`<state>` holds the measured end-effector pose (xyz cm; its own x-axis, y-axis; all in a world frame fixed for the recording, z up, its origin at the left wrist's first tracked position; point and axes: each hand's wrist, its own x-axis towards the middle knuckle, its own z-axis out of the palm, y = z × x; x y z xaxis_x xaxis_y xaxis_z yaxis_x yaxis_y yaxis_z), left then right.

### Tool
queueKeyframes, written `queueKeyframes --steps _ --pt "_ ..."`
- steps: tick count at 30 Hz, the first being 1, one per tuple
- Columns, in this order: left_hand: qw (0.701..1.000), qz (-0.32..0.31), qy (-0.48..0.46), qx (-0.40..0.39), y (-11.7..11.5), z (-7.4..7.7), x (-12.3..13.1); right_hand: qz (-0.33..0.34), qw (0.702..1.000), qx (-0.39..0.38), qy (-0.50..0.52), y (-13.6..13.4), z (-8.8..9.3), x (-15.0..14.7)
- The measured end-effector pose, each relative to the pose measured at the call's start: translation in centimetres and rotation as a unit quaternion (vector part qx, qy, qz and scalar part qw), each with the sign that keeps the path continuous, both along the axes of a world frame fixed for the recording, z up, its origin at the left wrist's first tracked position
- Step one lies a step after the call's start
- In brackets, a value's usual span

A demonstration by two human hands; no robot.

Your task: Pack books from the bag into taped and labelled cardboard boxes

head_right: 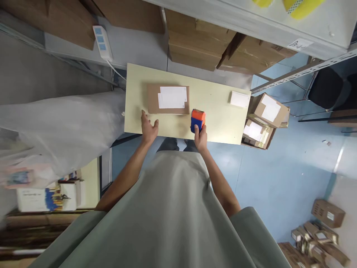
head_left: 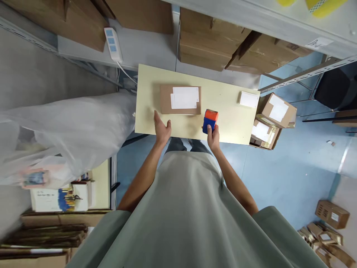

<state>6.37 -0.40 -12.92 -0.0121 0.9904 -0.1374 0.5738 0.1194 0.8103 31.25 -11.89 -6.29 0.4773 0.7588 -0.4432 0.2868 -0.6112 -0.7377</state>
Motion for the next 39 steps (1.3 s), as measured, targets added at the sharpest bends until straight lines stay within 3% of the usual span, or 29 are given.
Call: queueKeyframes --steps 3,8,12,16,27,39 --pt "0.996 0.007 0.037 0.078 -2.0 2.6 1.7 0.047 0.998 -0.023 -0.037 -2.1 0.6 2.8" --pt "0.989 -0.134 -0.006 0.064 -5.5 6.7 6.0 0.176 0.982 -0.045 -0.056 -4.3 1.1 7.0" --pt "0.978 -0.2 -0.057 0.029 -7.2 8.5 8.7 0.248 0.965 -0.053 -0.068 -5.3 1.0 9.0" --pt "0.974 -0.219 -0.065 0.008 -8.5 9.8 10.0 0.304 0.947 -0.057 -0.08 -5.9 1.1 10.2" --pt "0.984 -0.179 -0.021 -0.002 -12.5 10.2 10.8 0.385 0.917 -0.042 -0.097 -6.4 2.3 11.6" --pt "0.987 -0.152 -0.053 -0.014 -12.4 9.5 11.7 0.431 0.894 -0.044 -0.11 -5.4 1.9 13.5"
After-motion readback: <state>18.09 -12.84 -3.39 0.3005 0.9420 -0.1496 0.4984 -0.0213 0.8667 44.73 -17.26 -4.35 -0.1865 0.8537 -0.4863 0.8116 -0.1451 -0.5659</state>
